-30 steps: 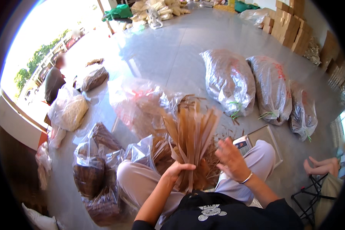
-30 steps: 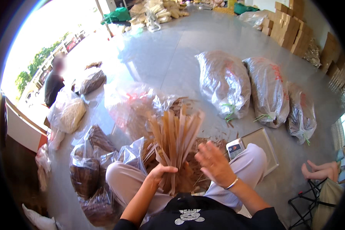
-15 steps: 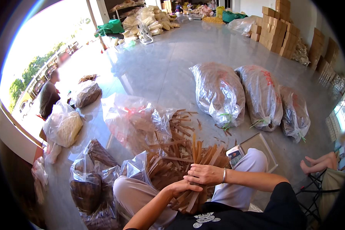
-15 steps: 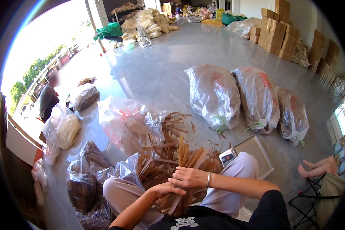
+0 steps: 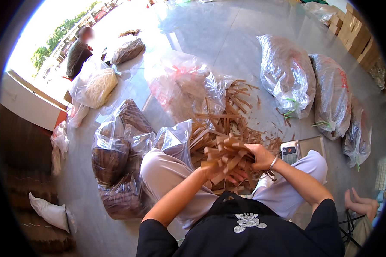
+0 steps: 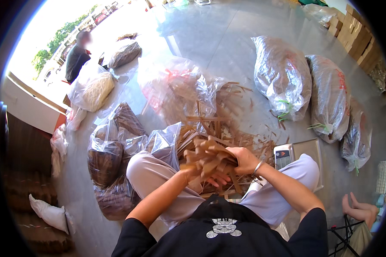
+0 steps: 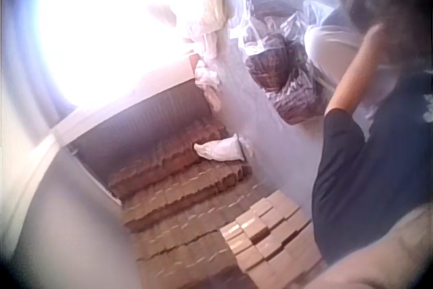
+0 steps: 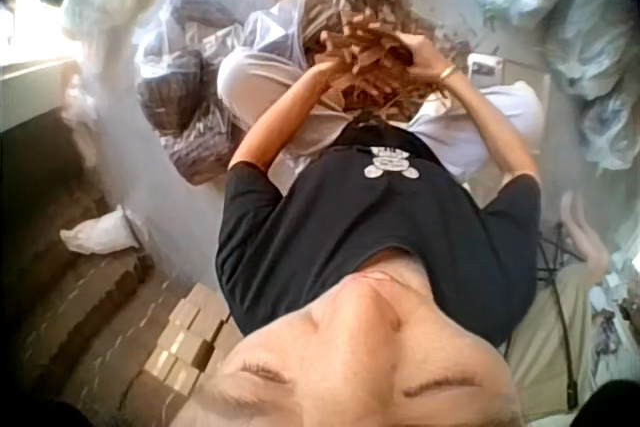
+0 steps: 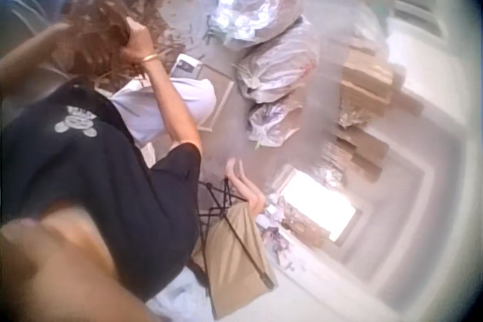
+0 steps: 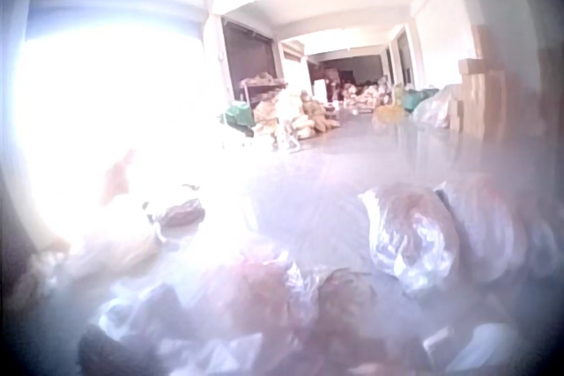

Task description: The person sits on the floor and repeatedly picks up bundles of dried brown strips, aligns them, and places them into a clear plastic bag. The person continues this process, handling the material by hand and organizing it into the bag.

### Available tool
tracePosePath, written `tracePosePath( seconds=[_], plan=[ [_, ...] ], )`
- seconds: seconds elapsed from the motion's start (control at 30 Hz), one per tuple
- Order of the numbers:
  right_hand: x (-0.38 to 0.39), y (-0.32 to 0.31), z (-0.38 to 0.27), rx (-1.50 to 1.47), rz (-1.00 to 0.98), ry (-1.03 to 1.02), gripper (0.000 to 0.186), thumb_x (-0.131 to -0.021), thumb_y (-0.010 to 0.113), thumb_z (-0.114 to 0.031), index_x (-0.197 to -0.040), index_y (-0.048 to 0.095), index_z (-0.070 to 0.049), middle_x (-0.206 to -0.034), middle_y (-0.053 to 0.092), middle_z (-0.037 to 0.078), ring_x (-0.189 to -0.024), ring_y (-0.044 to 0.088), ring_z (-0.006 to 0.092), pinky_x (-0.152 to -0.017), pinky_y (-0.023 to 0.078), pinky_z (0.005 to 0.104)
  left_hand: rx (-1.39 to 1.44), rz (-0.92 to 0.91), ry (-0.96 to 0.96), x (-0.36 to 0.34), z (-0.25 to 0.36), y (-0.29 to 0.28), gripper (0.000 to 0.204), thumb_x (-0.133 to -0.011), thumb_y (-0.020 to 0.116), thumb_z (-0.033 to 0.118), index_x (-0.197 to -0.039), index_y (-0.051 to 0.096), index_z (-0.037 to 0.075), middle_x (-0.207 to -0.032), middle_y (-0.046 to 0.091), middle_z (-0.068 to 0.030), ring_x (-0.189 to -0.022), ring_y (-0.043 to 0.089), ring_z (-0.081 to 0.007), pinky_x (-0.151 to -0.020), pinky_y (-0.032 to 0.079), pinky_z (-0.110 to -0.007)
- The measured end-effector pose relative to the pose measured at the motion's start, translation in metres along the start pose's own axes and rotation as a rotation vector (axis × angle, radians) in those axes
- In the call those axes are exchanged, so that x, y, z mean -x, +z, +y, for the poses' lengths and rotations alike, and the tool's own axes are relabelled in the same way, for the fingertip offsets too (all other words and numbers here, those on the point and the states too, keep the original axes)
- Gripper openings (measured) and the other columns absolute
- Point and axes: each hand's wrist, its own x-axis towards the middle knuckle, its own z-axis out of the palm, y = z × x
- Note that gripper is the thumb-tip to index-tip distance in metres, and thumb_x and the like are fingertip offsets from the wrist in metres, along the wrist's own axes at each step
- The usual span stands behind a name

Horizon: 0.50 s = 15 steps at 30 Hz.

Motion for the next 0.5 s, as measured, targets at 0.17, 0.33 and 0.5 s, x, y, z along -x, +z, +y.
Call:
tracePosePath(
  seconds=[0.17, 0.33, 0.5],
  plan=[
    [-0.013, 0.004, 0.002, -0.080, 0.031, 0.180, 0.039, -0.068, 0.067, -0.013, -0.103, 0.055, -0.001, -0.078, 0.061, 0.020, -0.068, 0.061, 0.0302, -0.065, 0.048, 0.0334, 0.026, 0.102, 0.066, 0.015, 0.010, -0.011, 0.062, -0.090, 0.038, 0.048, -0.126, 0.043, -0.002, -0.122, 0.052, -0.0205, -0.105, 0.056, -0.0276, -0.081, 0.049, -0.034],
    [-0.025, 0.009, 0.004, -0.148, 0.098, 0.191, 0.035, -0.071, 0.067, -0.015, -0.102, 0.056, -0.001, -0.078, 0.061, 0.020, -0.068, 0.062, 0.0277, -0.064, 0.047, 0.0339, -0.165, 0.437, 0.042, 0.019, 0.012, -0.020, 0.049, -0.089, 0.045, 0.040, -0.115, 0.054, -0.001, -0.103, 0.062, -0.0196, -0.087, 0.063, -0.0278, -0.071, 0.052, -0.033],
    [-0.039, 0.021, 0.029, -0.117, 0.323, 0.261, 0.037, -0.072, 0.067, -0.014, -0.105, 0.057, -0.004, -0.080, 0.062, 0.020, -0.073, 0.062, 0.0331, -0.066, 0.048, 0.0359, -1.722, 1.569, -0.013, 0.033, 0.031, -0.049, 0.036, -0.072, 0.066, 0.017, -0.098, 0.047, 0.000, -0.094, 0.053, -0.0194, -0.090, 0.055, -0.0322, -0.074, 0.047, -0.042]
  ],
)
